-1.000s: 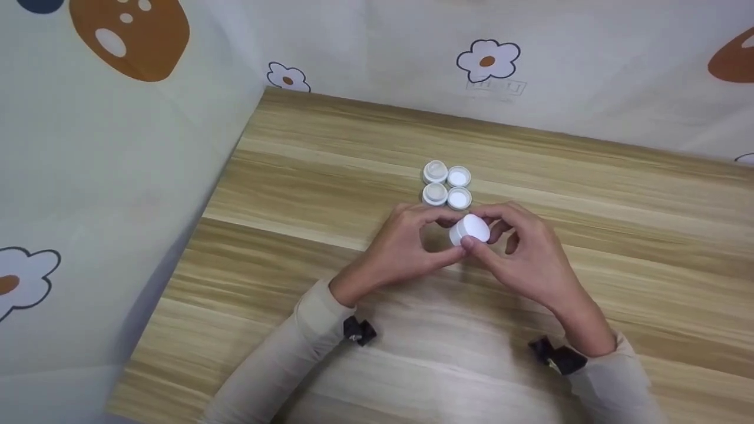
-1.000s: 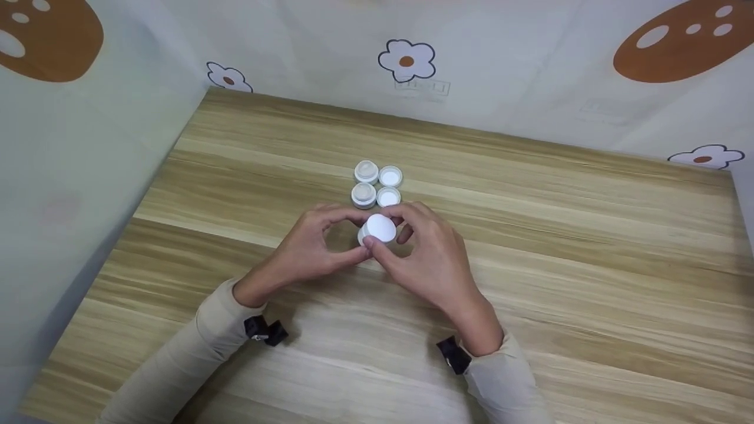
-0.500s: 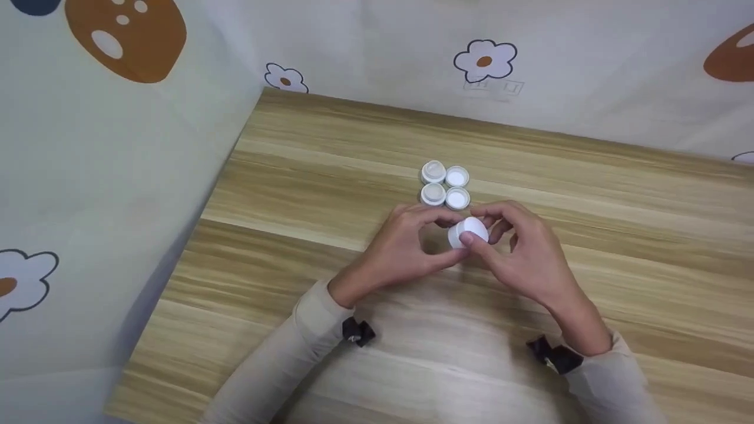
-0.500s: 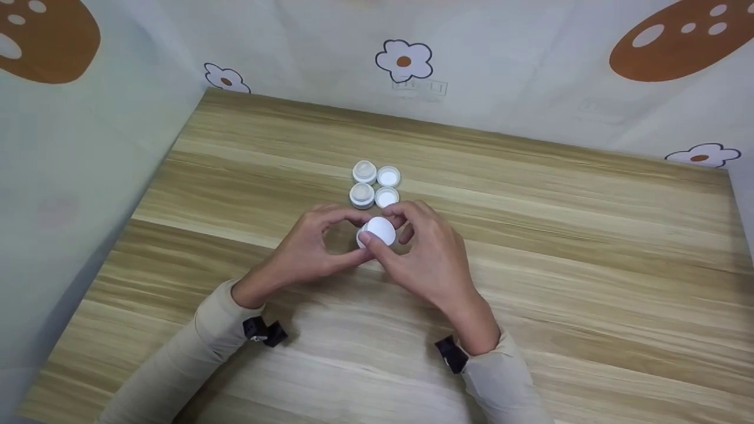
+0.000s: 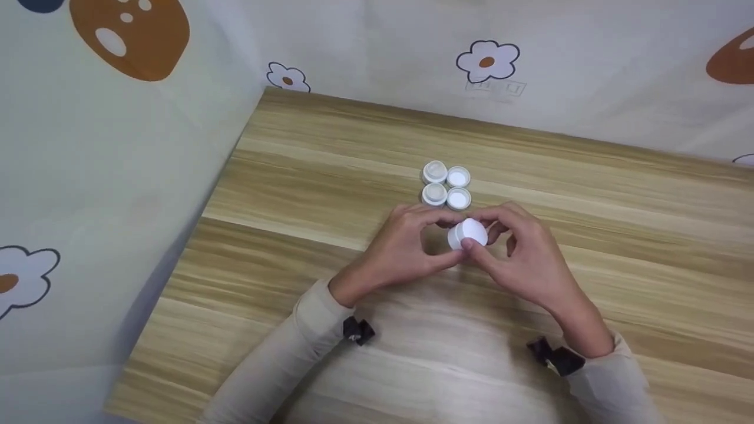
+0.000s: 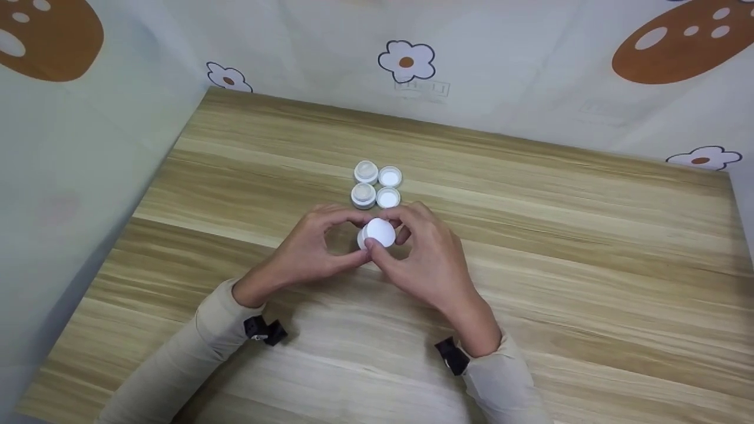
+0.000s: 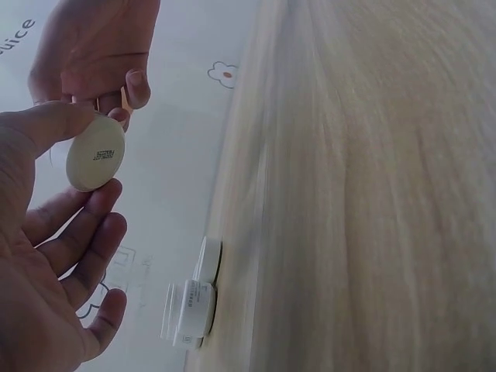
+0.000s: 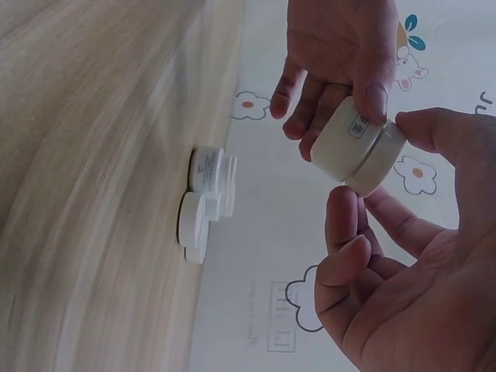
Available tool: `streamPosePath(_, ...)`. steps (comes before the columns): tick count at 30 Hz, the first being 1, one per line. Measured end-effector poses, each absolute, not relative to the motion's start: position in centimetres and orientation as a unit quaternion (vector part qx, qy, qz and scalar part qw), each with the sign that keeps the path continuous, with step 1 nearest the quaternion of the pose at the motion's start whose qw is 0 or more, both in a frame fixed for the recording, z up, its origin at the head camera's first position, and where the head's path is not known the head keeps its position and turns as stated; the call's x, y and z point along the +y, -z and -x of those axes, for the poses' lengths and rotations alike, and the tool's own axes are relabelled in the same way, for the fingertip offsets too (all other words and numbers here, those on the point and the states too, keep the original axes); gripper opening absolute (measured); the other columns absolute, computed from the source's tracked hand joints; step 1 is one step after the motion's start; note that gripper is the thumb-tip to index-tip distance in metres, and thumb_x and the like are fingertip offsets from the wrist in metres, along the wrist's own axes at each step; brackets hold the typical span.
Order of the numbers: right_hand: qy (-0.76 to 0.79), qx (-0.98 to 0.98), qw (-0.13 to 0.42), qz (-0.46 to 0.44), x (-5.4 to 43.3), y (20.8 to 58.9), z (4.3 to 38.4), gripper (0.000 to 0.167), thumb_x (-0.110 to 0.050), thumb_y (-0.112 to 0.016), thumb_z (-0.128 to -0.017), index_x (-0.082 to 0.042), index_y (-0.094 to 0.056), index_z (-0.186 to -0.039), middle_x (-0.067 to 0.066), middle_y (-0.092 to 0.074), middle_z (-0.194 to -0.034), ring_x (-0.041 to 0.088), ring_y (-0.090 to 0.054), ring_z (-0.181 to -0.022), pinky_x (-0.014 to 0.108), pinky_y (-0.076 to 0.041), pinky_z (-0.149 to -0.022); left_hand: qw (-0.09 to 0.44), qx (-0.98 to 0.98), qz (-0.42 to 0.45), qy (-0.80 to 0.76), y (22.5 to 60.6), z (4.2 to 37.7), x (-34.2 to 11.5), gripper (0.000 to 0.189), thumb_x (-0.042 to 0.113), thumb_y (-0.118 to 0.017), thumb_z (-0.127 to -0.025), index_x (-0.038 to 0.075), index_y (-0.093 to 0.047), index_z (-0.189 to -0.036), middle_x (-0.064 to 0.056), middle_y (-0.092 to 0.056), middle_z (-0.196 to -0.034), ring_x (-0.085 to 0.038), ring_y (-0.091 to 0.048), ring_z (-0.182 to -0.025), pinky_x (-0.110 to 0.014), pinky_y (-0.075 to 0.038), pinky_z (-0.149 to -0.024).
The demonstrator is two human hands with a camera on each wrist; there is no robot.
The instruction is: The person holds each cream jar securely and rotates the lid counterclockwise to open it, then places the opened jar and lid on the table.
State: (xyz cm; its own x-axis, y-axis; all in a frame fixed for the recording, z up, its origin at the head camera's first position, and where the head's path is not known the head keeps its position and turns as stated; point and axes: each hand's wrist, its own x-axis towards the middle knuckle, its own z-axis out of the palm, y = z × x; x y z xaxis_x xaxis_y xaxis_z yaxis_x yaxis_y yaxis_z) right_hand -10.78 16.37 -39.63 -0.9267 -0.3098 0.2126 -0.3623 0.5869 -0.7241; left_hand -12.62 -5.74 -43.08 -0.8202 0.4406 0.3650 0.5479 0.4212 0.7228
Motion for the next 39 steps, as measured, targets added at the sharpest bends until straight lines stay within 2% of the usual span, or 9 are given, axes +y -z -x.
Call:
streamPosePath(7,-0.417,-0.886,0.030,-0.202,16.36,39.79,10.86,0.036,-0.011,-0.086,-0.086,-0.017,-0.077,-0.120,-0.006,-0.070,-0.101,0.011,-0.061,-0.083,0.023,-0.045,-0.061,0.051,-0.844,0.296,0.444,43.12,12.67,-5.81,0.039,0.033,-0.087,-0.087,0.016,-0.079,-0.120,0.005,-0.079,-0.112,-0.008,-0.069,-0.104,-0.036,-0.047,-0.096)
streamPosePath(15,-0.423,-0.884,0.014,-0.199,16.36,39.70,10.85,0.037,-0.021,-0.086,-0.089,-0.018,-0.075,-0.125,-0.006,-0.070,-0.102,0.012,-0.063,-0.083,0.031,-0.049,-0.067,0.037,-0.844,0.291,0.450,43.13,12.59,-5.94,0.041,0.031,-0.087,-0.087,0.016,-0.077,-0.124,0.005,-0.078,-0.114,-0.010,-0.067,-0.107,-0.037,-0.046,-0.096)
streamPosePath(19,-0.420,-0.890,0.012,-0.177,16.29,39.56,10.85,0.039,-0.026,-0.086,-0.091,-0.016,-0.074,-0.127,-0.003,-0.069,-0.104,0.012,-0.064,-0.079,0.029,-0.051,-0.067,0.042,-0.844,0.293,0.448,43.14,12.59,-5.94,0.041,0.033,-0.086,-0.087,0.017,-0.077,-0.124,0.006,-0.078,-0.112,-0.009,-0.067,-0.107,-0.036,-0.046,-0.095)
streamPosePath(26,-0.391,-0.908,0.013,-0.151,16.21,39.62,10.70,0.029,-0.034,-0.084,-0.092,-0.014,-0.076,-0.111,-0.002,-0.069,-0.093,0.012,-0.063,-0.073,0.025,-0.050,-0.064,0.044,-0.847,0.294,0.441,43.19,12.51,-5.78,0.040,0.037,-0.087,-0.087,0.019,-0.078,-0.122,0.007,-0.077,-0.111,-0.008,-0.066,-0.106,-0.035,-0.046,-0.095)
streamPosePath(30,-0.393,-0.906,0.013,-0.159,16.17,39.76,10.68,0.028,-0.031,-0.085,-0.091,-0.013,-0.077,-0.110,-0.001,-0.069,-0.091,0.012,-0.064,-0.076,0.026,-0.052,-0.066,0.038,-0.851,0.294,0.433,43.40,12.45,-5.74,0.041,0.036,-0.086,-0.088,0.019,-0.076,-0.124,0.007,-0.077,-0.114,-0.009,-0.066,-0.107,-0.036,-0.045,-0.097)
streamPosePath(39,-0.401,-0.892,0.019,-0.206,15.99,40.45,10.91,0.034,-0.018,-0.087,-0.088,-0.016,-0.077,-0.120,-0.004,-0.072,-0.102,0.009,-0.063,-0.076,0.033,-0.057,-0.066,0.008,-0.855,0.292,0.428,43.66,12.38,-5.91,0.045,0.031,-0.086,-0.087,0.012,-0.073,-0.126,0.000,-0.074,-0.115,-0.020,-0.068,-0.107,-0.041,-0.047,-0.095)
